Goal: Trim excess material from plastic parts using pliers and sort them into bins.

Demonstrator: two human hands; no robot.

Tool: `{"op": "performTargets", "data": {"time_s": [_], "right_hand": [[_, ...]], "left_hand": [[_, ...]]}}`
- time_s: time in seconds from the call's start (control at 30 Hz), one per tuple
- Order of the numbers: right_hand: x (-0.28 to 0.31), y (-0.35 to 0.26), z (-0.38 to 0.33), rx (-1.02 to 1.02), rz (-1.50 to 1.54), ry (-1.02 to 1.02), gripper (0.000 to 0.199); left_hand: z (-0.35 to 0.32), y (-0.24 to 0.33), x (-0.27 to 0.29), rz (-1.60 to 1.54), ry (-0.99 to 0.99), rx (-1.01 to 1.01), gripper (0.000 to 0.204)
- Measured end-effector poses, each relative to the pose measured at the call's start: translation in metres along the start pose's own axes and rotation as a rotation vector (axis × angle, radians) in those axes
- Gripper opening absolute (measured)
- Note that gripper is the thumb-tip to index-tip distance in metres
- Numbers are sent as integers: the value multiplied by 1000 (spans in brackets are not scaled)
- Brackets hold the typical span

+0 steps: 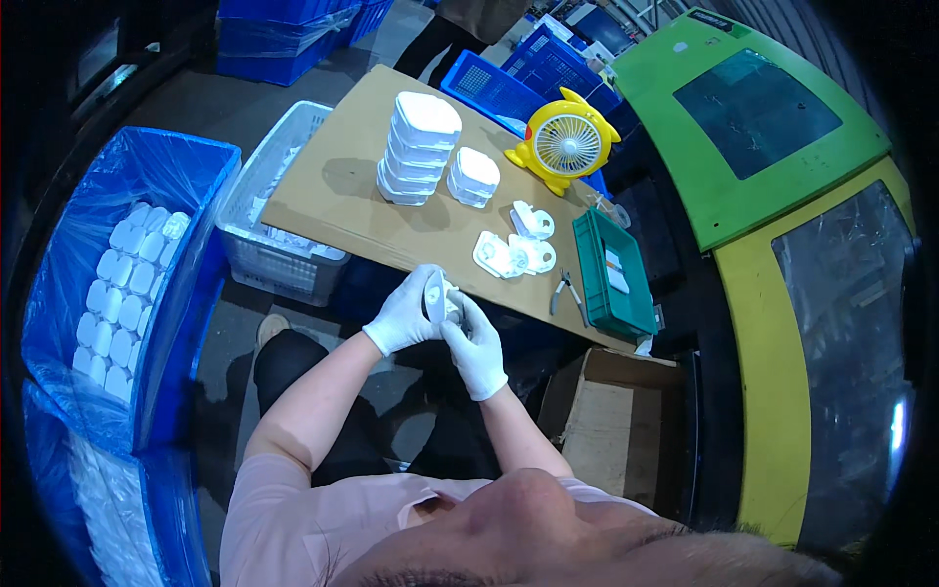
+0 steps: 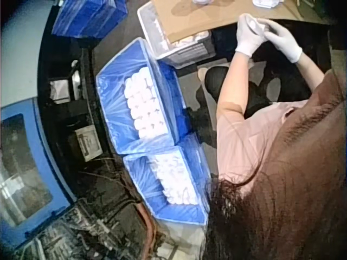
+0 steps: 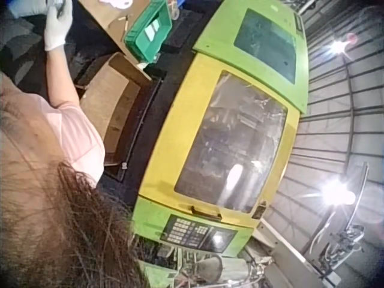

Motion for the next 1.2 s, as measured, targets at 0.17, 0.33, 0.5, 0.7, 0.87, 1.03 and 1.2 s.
{"op": "performTargets", "data": {"time_s": [0.17,0.33,0.5,0.7,0.87,1.03,1.2], "right_hand": [[3,4,0,-19,-42,-35,56],[2,5,-1,-21,-110,1,51],[4,11,-2,5,-118,28,47],[-1,10,-8,-157,5,-30,38],[-3,10,-9,-192,52,-23,41],[-6,3,-8,-119,139,21,50],[-4,8,-6,-128,124,0,49]], "left_hand": [[-3,2,0,25,2,35,78],[-3,-1,-2,43,-2,71,78],[-2,1,-4,101,3,52,79],[-3,2,-4,193,11,30,82],[-4,2,-5,176,0,30,83],[-5,0,-4,183,28,24,83],[-5,-1,-3,187,18,35,83]]}}
Point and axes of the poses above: each hand's wrist, its own z-axis towards the middle knuckle, its own x-axis out of the back of the hand, y = z × x, the point moved 5 cm from there along z, towards the middle knuckle, and after that the axes turned 12 degrees about -y, right-handed, at the moved point
